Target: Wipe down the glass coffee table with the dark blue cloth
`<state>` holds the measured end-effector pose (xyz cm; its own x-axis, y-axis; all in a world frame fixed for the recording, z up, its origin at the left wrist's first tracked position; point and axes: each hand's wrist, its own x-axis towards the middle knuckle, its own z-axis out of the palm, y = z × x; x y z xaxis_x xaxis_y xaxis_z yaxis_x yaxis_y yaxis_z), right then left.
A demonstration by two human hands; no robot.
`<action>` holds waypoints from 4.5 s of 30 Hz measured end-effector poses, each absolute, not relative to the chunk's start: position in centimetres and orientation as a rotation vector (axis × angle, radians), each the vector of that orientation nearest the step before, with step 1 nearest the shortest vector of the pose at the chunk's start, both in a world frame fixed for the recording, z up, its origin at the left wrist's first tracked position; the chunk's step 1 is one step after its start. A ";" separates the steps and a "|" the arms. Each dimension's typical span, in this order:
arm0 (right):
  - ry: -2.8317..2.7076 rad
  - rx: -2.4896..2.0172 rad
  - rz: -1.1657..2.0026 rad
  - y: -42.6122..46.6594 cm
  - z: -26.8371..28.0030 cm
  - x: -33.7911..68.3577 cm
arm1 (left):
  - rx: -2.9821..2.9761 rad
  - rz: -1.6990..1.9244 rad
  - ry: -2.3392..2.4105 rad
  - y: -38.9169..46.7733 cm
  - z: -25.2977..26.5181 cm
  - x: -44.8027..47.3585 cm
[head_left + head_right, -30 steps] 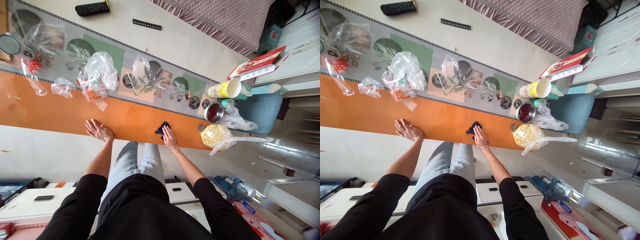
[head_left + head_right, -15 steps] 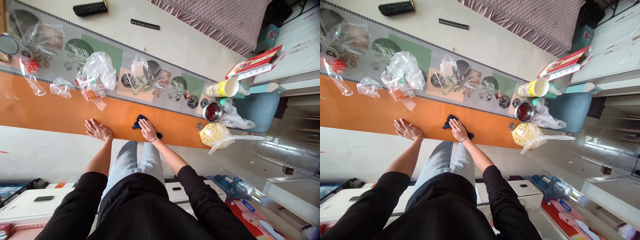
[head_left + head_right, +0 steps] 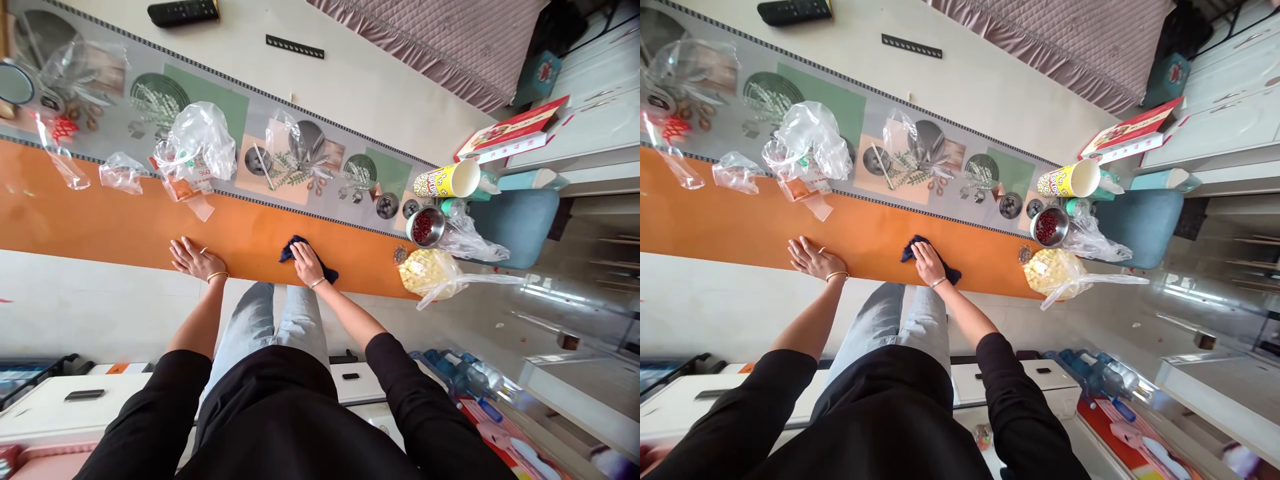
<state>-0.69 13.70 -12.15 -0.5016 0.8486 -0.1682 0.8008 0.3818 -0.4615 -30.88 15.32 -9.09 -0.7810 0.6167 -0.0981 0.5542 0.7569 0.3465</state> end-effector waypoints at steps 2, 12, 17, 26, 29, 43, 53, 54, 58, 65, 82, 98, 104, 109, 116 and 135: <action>-2.525 -1.479 0.754 15.0 -12.5 -3.6 | 0.910 0.444 2.741 15.3 -9.0 -30.8; -2.418 -1.773 0.631 10.2 -11.3 5.6 | 0.907 0.487 2.729 15.3 -9.1 -30.9; -2.515 -1.860 0.611 6.8 -11.1 10.1 | 0.897 0.489 2.741 15.3 -9.2 -31.0; -2.798 -1.264 0.816 7.7 -11.5 -3.6 | 0.922 0.453 2.737 14.8 -10.3 -31.5; -2.819 -0.996 0.880 9.0 -11.4 -11.6 | 0.920 0.463 2.742 14.7 -10.6 -31.7; -2.776 -1.099 0.810 9.6 -11.3 -7.0 | 0.901 0.585 2.709 14.3 -11.0 -32.2; -2.887 -1.100 0.718 9.3 -11.5 -0.3 | 0.875 0.811 2.527 13.0 -11.9 -34.4; -2.888 -1.077 0.724 9.5 -11.7 -1.6 | 0.894 0.827 2.507 12.6 -11.9 -34.7; -2.874 -1.017 0.765 10.3 -12.1 -6.6 | 0.875 0.866 2.529 10.7 -12.1 -35.0; -2.858 -0.932 0.790 11.2 -11.7 -9.7 | 0.830 0.826 2.564 9.2 -12.1 -32.5; -2.959 -0.783 0.744 12.2 -11.5 -8.9 | 0.961 0.724 2.524 8.4 -11.3 -33.3; -3.049 -0.986 0.814 10.1 -9.9 4.4 | 1.000 0.693 2.446 7.8 -9.9 -34.4; -3.017 -0.807 0.758 11.7 -11.4 -4.2 | 0.990 0.687 2.455 7.9 -9.8 -34.1; -2.972 -0.625 0.753 13.3 -11.6 -12.1 | 0.995 0.680 2.465 7.9 -10.0 -34.1; -2.919 -0.599 0.806 14.4 -11.7 -19.7 | 1.010 0.728 2.491 7.9 -10.8 -34.7; -2.801 -1.168 0.677 12.1 -10.7 -6.4 | 0.716 0.813 2.470 8.5 -8.9 -36.3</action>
<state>-6.36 12.08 -10.71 -0.7173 0.6837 -0.1342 0.6695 0.6231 -0.4043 -36.29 8.52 -8.89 -0.7687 0.5923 -0.2416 0.3329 0.6929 0.6396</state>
